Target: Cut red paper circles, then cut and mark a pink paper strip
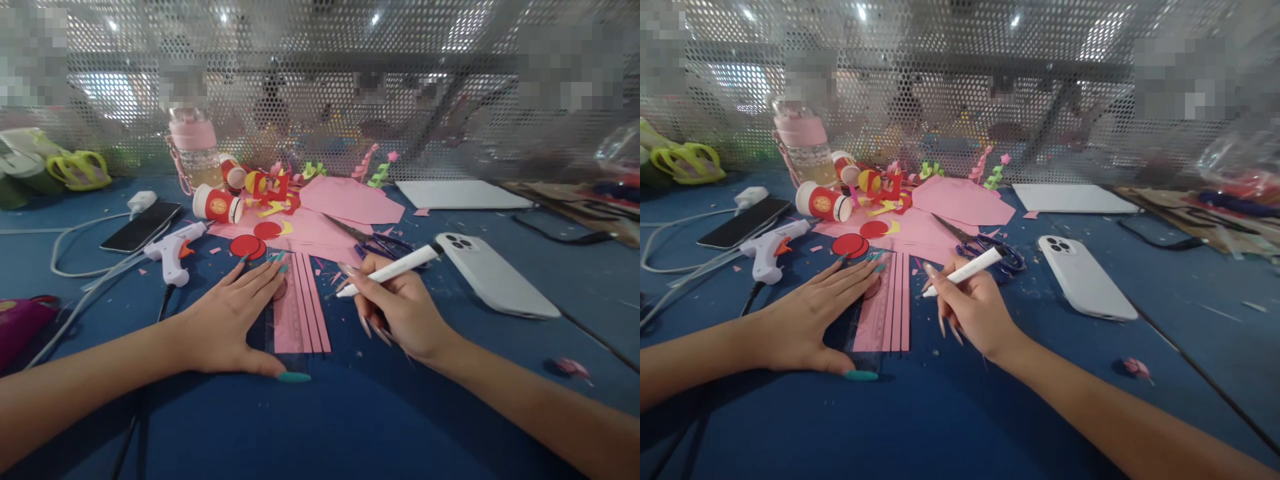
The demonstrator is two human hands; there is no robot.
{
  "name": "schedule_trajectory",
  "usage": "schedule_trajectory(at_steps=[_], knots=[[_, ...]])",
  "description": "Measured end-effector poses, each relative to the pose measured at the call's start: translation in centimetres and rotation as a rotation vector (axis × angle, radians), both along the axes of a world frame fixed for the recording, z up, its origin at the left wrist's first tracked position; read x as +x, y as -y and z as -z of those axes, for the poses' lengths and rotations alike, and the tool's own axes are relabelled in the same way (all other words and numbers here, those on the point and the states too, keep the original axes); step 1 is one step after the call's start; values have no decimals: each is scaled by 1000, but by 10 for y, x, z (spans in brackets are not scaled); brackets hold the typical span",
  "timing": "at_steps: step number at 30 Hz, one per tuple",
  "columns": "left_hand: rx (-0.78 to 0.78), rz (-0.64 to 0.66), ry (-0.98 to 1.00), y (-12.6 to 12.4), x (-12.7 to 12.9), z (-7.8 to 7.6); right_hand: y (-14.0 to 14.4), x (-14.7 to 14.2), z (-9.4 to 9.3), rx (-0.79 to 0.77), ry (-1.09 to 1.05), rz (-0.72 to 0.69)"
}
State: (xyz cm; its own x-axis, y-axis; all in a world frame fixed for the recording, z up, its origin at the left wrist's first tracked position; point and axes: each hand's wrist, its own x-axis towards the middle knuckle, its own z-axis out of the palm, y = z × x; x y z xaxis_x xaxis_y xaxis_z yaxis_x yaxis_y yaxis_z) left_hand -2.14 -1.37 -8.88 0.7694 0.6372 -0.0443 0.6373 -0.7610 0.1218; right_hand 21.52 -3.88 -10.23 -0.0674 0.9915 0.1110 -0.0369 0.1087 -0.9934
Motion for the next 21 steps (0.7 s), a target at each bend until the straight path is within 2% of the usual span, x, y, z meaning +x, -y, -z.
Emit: schedule_trajectory(at_steps=[9,21], knots=[[22,-32,-66,4,4,-5,-1,1,1,-44,-12,-20],[88,-34,-46,7,6,-4,-2,2,3,-49,-14,-7]])
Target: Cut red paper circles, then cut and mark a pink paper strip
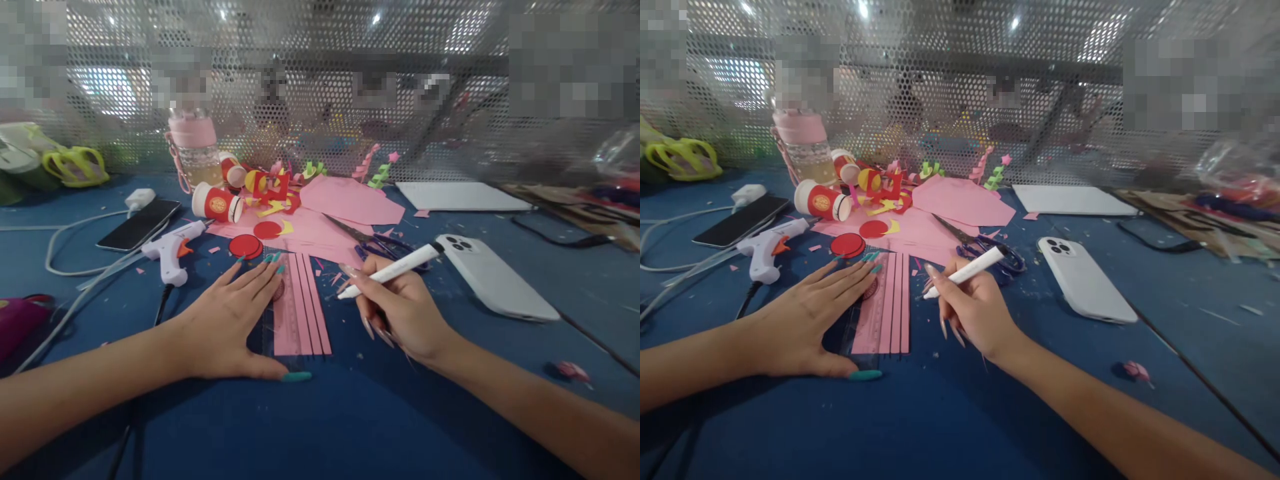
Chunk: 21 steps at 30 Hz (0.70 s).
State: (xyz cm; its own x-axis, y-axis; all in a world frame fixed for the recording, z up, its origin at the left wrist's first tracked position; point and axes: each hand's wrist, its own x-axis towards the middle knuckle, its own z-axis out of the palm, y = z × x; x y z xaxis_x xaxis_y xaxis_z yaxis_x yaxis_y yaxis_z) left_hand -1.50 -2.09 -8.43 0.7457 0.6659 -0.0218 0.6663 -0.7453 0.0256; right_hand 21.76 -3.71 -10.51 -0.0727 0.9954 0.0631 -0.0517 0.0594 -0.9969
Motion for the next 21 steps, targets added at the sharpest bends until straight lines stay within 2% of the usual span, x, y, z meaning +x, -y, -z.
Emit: schedule_trajectory(at_steps=[6,15,21], knots=[[-3,-10,-37,0,0,-1,0,0,-1,35,19,8],[-60,-12,-57,-1,2,-5,0,0,-1,14,20,13],[-46,-7,-24,-2,1,-3,0,0,0,9,22,22]])
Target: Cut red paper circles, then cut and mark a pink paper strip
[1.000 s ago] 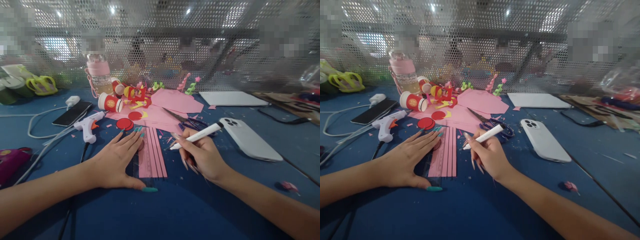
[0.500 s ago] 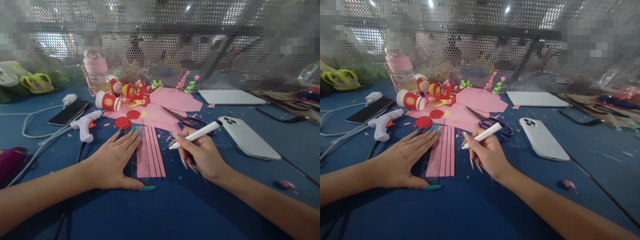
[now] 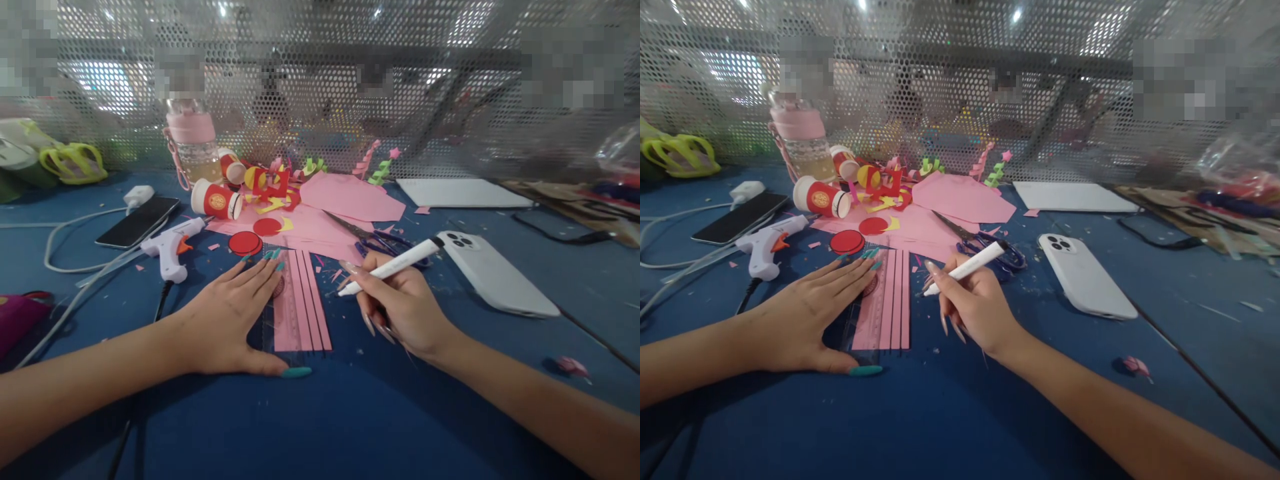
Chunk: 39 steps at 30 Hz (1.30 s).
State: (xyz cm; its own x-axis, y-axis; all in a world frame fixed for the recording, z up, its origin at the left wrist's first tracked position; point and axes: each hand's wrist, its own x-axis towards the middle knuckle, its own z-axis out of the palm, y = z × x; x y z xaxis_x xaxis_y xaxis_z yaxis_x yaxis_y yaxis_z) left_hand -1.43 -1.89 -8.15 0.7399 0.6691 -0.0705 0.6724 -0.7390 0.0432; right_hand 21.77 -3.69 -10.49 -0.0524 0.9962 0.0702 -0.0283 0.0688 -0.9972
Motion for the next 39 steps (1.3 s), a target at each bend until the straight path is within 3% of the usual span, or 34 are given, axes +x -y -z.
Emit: schedule_trajectory(at_steps=[18,26,31,39], knots=[[10,11,6,1,0,0,-1,-1,0,-15,-11,7],[33,55,29,2,-4,3,-12,-6,-4,8,-143,124],[34,59,39,3,-5,2,-26,-24,-4,-7,-75,93],[32,43,54,3,-6,4,-63,-50,0,153,76,31]])
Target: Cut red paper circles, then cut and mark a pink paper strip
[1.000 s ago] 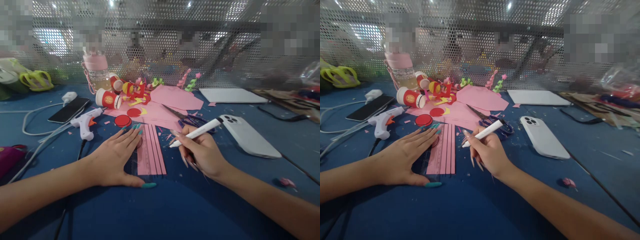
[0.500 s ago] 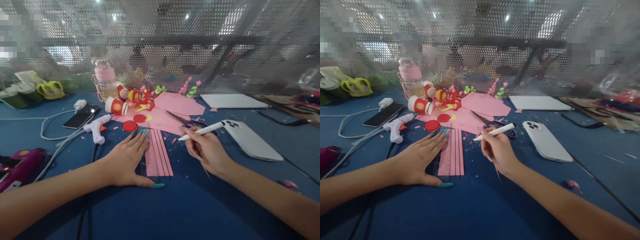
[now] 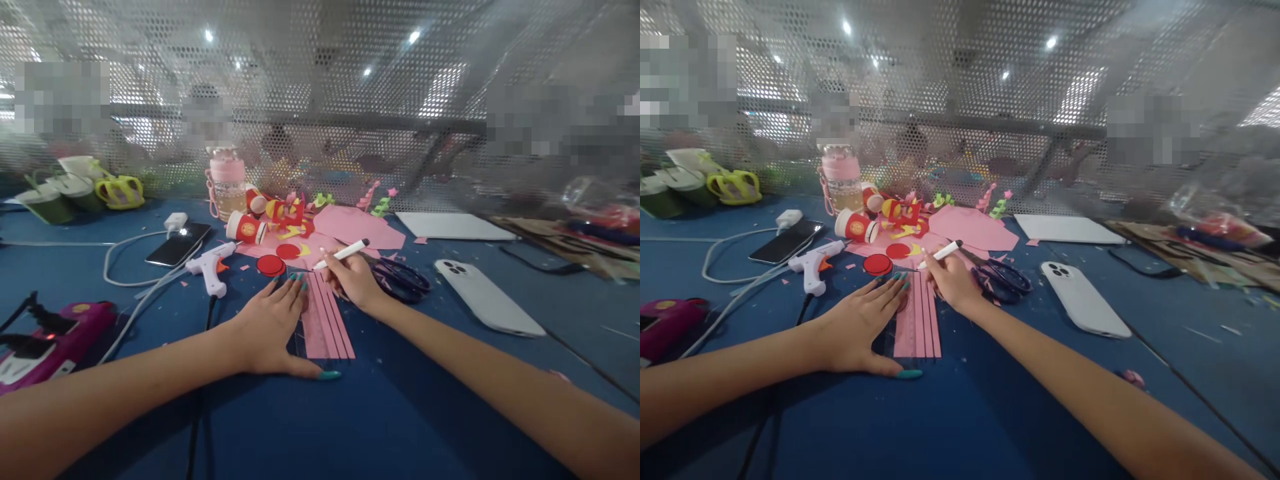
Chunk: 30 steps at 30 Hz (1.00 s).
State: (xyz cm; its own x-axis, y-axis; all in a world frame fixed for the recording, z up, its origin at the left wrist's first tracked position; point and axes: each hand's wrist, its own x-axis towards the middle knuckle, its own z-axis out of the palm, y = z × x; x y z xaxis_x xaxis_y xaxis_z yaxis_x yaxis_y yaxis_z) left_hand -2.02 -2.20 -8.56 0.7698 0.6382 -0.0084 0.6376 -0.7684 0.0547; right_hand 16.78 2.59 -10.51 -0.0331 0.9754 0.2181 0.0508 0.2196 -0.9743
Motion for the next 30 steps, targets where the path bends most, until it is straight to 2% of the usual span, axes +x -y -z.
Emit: schedule_trajectory(at_steps=[6,15,23,30], knots=[[-28,-2,18,0,1,1,-4,-2,1,-26,48,-39],[-14,15,-16,-1,1,-1,-7,0,4,24,144,-69],[-24,9,-30,-1,2,-2,13,-3,-7,156,357,-57],[-30,-14,-46,0,3,-3,35,2,-4,77,370,-160]])
